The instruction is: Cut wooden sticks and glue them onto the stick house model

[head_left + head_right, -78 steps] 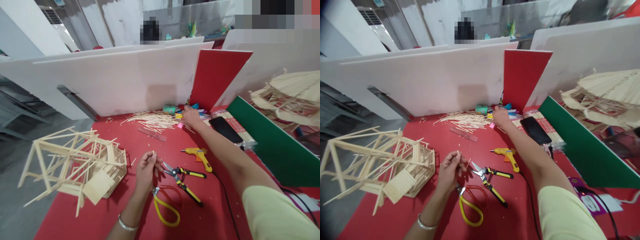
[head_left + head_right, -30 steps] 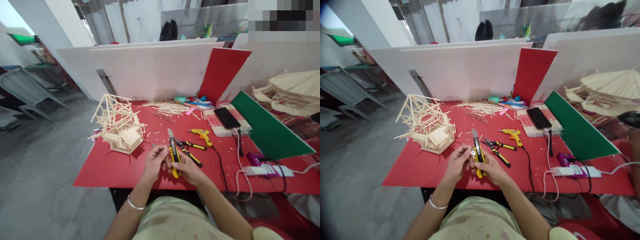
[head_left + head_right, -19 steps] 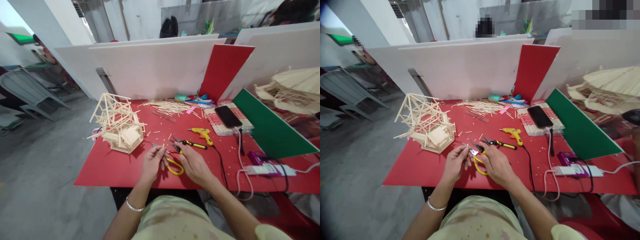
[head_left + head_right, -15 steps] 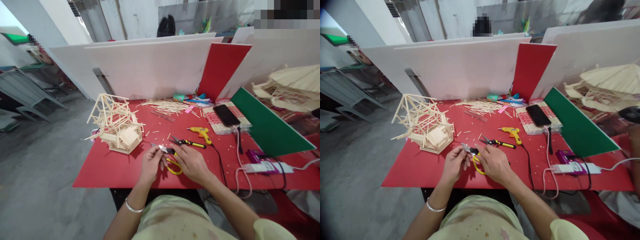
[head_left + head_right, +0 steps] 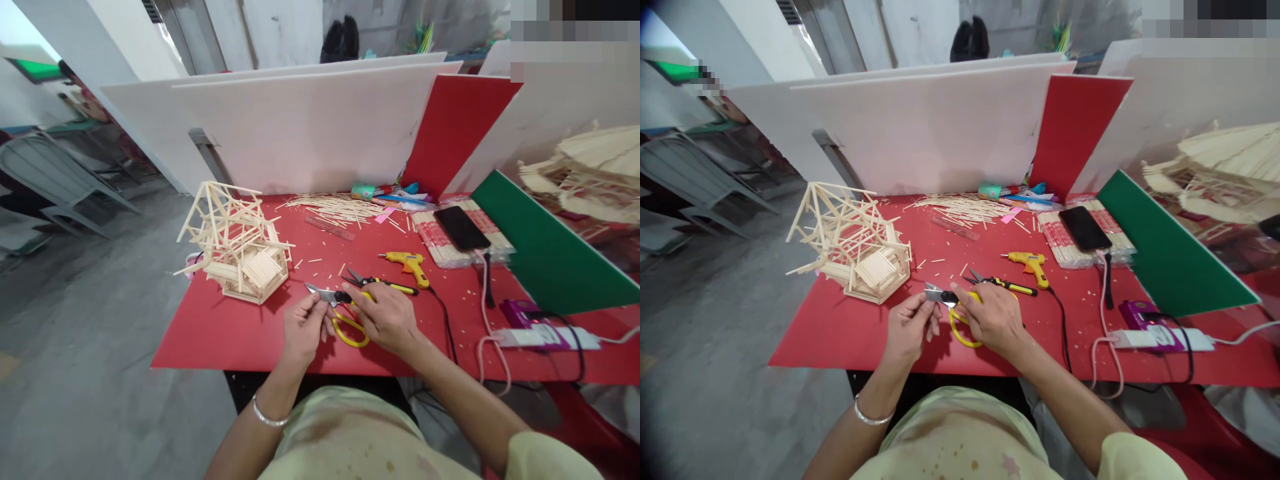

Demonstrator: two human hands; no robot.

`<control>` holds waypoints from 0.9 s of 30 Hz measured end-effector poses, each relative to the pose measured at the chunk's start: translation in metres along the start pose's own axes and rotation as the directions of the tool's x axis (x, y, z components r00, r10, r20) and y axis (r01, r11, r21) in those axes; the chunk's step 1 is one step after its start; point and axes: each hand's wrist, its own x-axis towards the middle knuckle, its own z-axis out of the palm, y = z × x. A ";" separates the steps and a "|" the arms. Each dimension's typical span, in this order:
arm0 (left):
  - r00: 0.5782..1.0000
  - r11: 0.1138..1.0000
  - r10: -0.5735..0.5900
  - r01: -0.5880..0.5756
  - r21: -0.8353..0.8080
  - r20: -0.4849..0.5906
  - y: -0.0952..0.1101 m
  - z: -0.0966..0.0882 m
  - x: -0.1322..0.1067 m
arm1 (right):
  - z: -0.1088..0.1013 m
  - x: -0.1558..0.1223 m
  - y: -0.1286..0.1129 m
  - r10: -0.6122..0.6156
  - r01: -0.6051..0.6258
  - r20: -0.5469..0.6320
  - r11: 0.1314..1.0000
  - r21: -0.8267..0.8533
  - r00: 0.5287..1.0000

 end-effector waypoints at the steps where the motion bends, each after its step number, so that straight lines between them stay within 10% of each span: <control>1: 1.000 1.000 -0.002 0.002 -0.008 -0.023 0.000 -0.001 -0.003 | 0.001 0.002 0.006 0.007 -0.007 0.011 1.000 -0.004 1.000; 7: 0.989 0.992 -0.115 0.109 -0.068 -0.095 -0.007 -0.019 -0.029 | -0.008 0.028 0.062 0.456 -0.466 -0.105 0.879 -0.105 0.884; 18: 0.979 0.994 -0.097 0.086 -0.068 -0.179 -0.012 -0.025 -0.008 | 0.004 0.033 -0.002 -0.039 -0.003 0.131 0.953 0.303 0.991; 27: 0.986 0.996 -0.073 0.080 0.041 -0.151 -0.018 -0.028 -0.003 | 0.009 0.030 -0.004 -0.031 -0.032 0.170 0.935 0.354 0.985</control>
